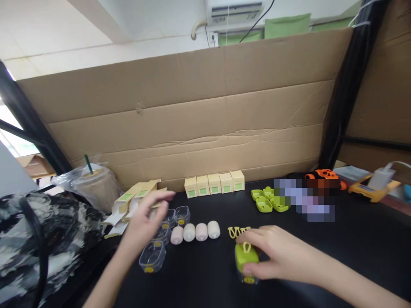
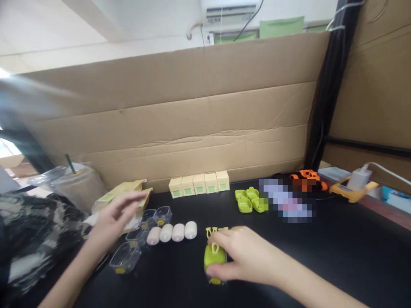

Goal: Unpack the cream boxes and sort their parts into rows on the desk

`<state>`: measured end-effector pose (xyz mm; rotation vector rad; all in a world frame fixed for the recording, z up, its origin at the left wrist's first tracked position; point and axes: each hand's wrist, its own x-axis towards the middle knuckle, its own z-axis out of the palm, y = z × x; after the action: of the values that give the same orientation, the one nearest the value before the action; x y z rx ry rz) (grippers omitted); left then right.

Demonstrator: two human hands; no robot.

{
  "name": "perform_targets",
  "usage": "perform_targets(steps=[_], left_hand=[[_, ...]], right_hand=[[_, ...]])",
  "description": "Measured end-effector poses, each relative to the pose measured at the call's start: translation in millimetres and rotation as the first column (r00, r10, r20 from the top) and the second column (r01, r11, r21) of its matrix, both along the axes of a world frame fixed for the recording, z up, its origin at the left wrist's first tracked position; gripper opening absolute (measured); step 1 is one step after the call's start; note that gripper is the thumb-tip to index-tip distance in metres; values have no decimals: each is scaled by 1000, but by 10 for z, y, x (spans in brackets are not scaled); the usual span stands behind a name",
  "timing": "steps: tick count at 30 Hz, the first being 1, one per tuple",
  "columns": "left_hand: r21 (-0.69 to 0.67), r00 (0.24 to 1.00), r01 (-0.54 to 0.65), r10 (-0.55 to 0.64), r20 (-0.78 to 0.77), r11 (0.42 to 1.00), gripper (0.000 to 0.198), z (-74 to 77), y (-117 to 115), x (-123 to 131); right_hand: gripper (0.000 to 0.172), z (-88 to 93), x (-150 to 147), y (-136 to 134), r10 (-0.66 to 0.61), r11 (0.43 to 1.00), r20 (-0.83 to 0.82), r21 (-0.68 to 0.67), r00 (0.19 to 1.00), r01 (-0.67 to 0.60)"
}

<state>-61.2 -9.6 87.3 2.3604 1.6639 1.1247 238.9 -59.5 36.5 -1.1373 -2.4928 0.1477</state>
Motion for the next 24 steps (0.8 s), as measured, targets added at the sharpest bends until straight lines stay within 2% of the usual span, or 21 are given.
perform_targets(steps=[1, 2, 3, 5, 7, 9, 12, 15, 18, 21, 24], left_hand=[[-141, 972, 214, -197, 129, 966, 31, -82, -109, 171], [-246, 914, 389, -337, 226, 888, 29, -186, -216, 334], [-336, 859, 508, -434, 272, 793, 39, -305, -312, 482], [-406, 765, 645, -540, 352, 648, 80, -559, -446, 709], [-433, 725, 689, -559, 403, 581, 90, -777, -494, 833], [-462, 734, 679, -516, 442, 570, 88, -910, -486, 875], [-488, 750, 659, -459, 476, 572, 86, -942, -463, 868], [-470, 748, 661, -464, 475, 585, 81, -877, -483, 864], [-431, 746, 665, -516, 420, 610, 62, -826, -530, 878], [-398, 745, 667, -578, 334, 630, 54, -756, -558, 874], [-367, 748, 661, -611, 259, 654, 55, -566, -492, 811]], right_hand=[[29, -29, -37, -15, 15, 1000, -45, -13, 999, -15], [30, -58, -68, -29, 24, 999, -92, -20, 995, -26], [32, -85, -92, -40, 30, 999, -133, -21, 991, -33], [38, -122, -116, -52, 40, 999, -195, -17, 980, -44], [44, -137, -120, -55, 54, 997, -248, -46, 967, -67], [44, -136, -116, -53, 55, 992, -291, -95, 955, -86], [41, -128, -112, -52, 51, 991, -332, -101, 942, -89], [31, -122, -95, -50, 57, 994, -403, -60, 913, -88], [20, -117, -50, -24, 39, 994, -518, -65, 855, -85], [17, -119, 6, 39, -55, 996, -634, -86, 771, 1], [16, -124, 43, 106, -139, 986, -716, -162, 684, 31]])
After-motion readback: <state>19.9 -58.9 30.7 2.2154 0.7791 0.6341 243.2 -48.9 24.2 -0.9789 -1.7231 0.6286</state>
